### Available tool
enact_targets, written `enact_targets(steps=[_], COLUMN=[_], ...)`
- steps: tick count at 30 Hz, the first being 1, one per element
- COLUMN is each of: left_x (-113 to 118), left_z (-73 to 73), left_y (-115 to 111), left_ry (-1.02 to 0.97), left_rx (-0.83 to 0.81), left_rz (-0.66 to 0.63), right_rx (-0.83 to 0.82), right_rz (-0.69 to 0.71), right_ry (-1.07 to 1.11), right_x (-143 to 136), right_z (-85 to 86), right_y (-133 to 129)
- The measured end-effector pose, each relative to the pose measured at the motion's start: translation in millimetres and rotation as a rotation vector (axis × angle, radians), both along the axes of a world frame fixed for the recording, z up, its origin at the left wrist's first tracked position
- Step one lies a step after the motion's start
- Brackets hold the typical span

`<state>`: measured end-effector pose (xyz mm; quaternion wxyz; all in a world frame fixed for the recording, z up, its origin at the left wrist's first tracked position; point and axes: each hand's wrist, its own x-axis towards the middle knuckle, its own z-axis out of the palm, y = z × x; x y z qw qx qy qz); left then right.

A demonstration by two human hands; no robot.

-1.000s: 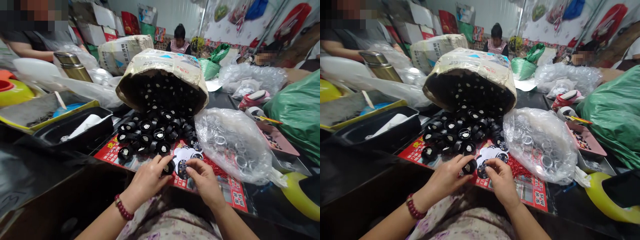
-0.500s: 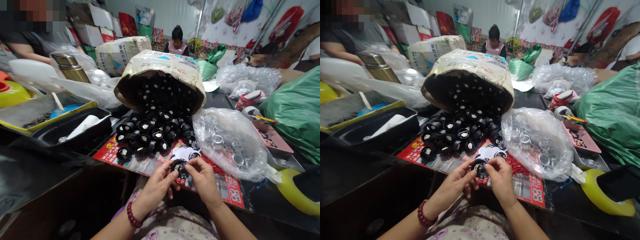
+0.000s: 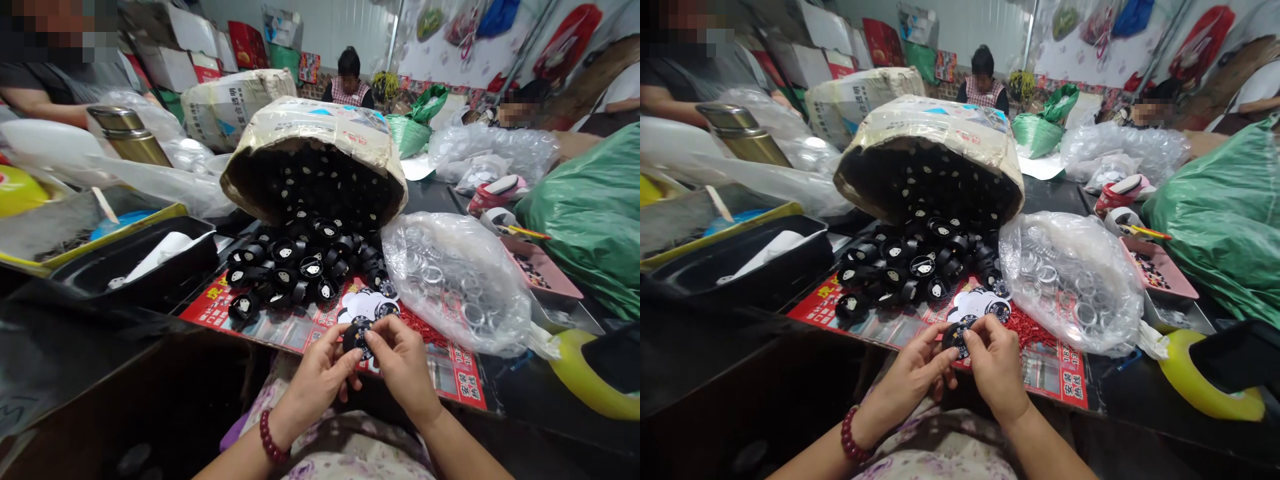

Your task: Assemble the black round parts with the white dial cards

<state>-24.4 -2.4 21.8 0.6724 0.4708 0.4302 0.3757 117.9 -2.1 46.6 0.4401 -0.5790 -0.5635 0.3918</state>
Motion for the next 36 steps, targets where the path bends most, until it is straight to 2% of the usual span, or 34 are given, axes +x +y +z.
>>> enact_targets(steps=[3,5,11,14,17,19,20,23,26,28,31,36], left_x=[-1,-3,-6,-3,-3,-5,-7,-11,-8,-4,0,-5], left_z=[-2.0,-1.2,5.8,4.5,-0.9,-4.3,-5.3,-5.9,-6.5,-7.8,-9.9,-11.2], left_y=[0,0,-3,-4,-2,2,4,10,11,10,7,5], left_ry=[0.118,0.19,0.354,0.269,0.118,0.0,-0.063,-0.204,-0.25,-0.253,-0.24,-0.22], left_rx=[0.063,0.127,0.36,0.26,0.027,-0.1,-0.155,-0.275,-0.327,-0.351,-0.362,-0.358], left_rz=[-0.009,-0.008,-0.012,-0.013,0.041,0.126,0.174,0.272,0.273,0.234,0.179,0.181], right_rx=[0.107,0.103,-0.174,-0.216,-0.245,-0.164,-0.1,0.044,0.092,0.144,0.213,0.207], right_rz=[0.074,0.071,0.196,0.195,0.329,0.382,0.352,0.112,0.001,-0.014,-0.031,0.026], right_ry=[-0.233,-0.256,0.124,0.235,0.256,0.107,-0.009,-0.339,-0.498,-0.549,-0.629,-0.843], right_x=[3,4,-3,-6,3,20,32,71,97,100,91,73], right_z=[1.3,-0.1,-18.3,-20.2,-13.2,-9.2,-8.7,-13.6,-20.5,-21.8,-20.0,-20.8], right_y=[-4,-6,-16,-22,-29,-34,-37,-40,-35,-26,-6,20])
